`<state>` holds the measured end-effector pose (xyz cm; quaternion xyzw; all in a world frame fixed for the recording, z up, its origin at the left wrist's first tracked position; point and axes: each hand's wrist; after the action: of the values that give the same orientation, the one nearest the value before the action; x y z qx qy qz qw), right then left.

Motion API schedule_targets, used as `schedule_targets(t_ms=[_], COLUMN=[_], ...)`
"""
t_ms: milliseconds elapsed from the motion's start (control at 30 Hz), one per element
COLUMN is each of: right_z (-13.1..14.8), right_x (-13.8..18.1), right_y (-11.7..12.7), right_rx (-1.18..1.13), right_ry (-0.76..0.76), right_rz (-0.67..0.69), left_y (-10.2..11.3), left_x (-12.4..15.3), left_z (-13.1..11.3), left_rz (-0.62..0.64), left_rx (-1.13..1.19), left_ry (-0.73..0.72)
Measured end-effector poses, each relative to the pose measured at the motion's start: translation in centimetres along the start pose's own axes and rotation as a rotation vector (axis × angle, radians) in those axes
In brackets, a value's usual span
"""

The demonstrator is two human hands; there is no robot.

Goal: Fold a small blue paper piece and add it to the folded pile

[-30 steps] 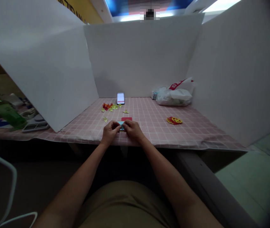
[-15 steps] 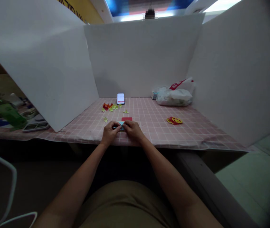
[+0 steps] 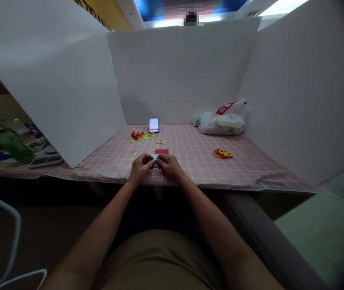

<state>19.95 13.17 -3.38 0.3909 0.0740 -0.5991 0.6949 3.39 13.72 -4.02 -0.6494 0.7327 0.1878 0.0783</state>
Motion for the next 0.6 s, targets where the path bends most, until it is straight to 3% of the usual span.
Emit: schedule_targets(t_ms=[133, 300, 600], right_z=[-0.29, -0.72, -0.55], right_x=[-0.03, -0.06, 0.06], right_y=[-0.07, -0.13, -0.26], right_rx=[-0.007, -0.040, -0.143], right_ry=[-0.012, -0.032, -0.022], right_rz=[-0.015, -0.069, -0.005], left_y=[0.12, 0.41, 0.32], left_x=[-0.24, -0.35, -0.25], left_z=[0.08, 0.45, 0.55], left_rz=[0.035, -0.010, -0.012], left_rx=[0.015, 0.078, 0.153], left_ry=[0.040, 0.051, 0.082])
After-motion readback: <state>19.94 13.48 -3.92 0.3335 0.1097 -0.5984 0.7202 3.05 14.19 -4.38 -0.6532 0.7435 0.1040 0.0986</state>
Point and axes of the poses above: each hand's wrist, its own x-axis away from the middle knuckle, its own y-axis out of the back of the hand, z = x × y, and after that the axes turned 6 degrees about y, right-handed
